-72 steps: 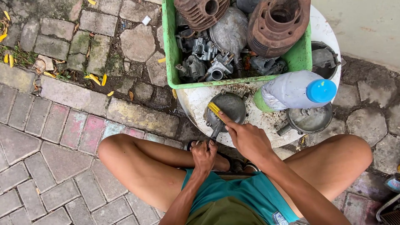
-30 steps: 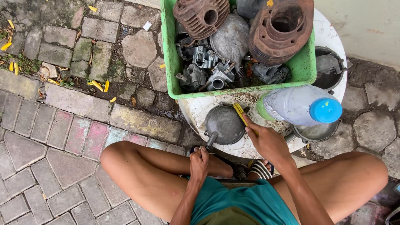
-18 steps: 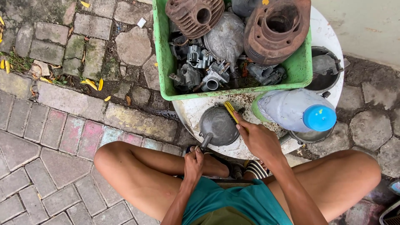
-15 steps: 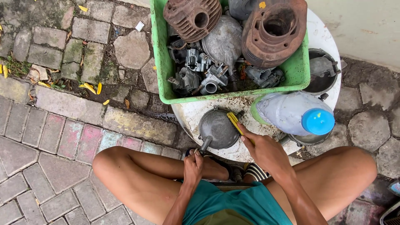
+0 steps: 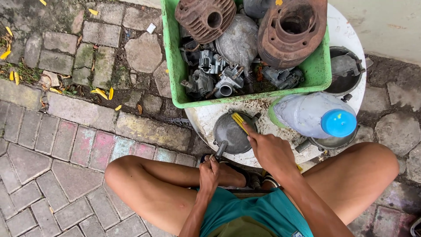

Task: Cleaning a metal engine component using a brush and cleaning fluid

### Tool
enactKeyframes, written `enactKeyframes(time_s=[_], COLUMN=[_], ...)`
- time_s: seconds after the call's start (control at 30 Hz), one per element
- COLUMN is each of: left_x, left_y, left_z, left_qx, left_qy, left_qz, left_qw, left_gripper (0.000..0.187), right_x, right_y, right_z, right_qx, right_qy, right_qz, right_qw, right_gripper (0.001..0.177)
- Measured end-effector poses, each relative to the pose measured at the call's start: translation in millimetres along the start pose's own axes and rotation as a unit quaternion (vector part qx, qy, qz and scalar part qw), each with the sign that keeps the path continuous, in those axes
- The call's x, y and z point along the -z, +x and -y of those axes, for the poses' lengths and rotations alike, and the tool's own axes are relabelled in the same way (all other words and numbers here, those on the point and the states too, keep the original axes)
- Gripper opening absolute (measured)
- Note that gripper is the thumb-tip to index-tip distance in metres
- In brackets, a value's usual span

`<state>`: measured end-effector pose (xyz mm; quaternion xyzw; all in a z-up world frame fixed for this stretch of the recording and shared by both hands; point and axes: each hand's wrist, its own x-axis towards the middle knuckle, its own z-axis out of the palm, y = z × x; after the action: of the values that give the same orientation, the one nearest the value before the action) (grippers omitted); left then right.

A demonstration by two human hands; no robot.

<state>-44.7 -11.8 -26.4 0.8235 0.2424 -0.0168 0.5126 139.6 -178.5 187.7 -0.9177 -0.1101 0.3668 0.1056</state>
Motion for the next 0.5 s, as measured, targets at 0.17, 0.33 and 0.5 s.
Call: enactKeyframes(time_s=[0.17, 0.33, 0.5], left_x=[-5, -8, -13], left_y=[5, 6, 8], left_z=[1, 2, 13], left_qx=[-0.005, -0.012, -0.010], left_qy=[-0.020, -0.016, -0.015], left_qz=[-0.023, -0.026, -0.032], left_qw=[1.000, 0.999, 0.999], left_gripper=[0.059, 0.062, 0.060], right_x=[10, 2, 6], right_y=[30, 8, 26], right_z=[9, -21, -2], right_qx=[0.064, 0.066, 0.079], right_qy=[0.014, -0.004, -0.059], right_qz=[-0.034, -0.062, -0.056], right_qw=[0.997, 0.996, 0.994], right_gripper=[0.048, 0.049, 0.047])
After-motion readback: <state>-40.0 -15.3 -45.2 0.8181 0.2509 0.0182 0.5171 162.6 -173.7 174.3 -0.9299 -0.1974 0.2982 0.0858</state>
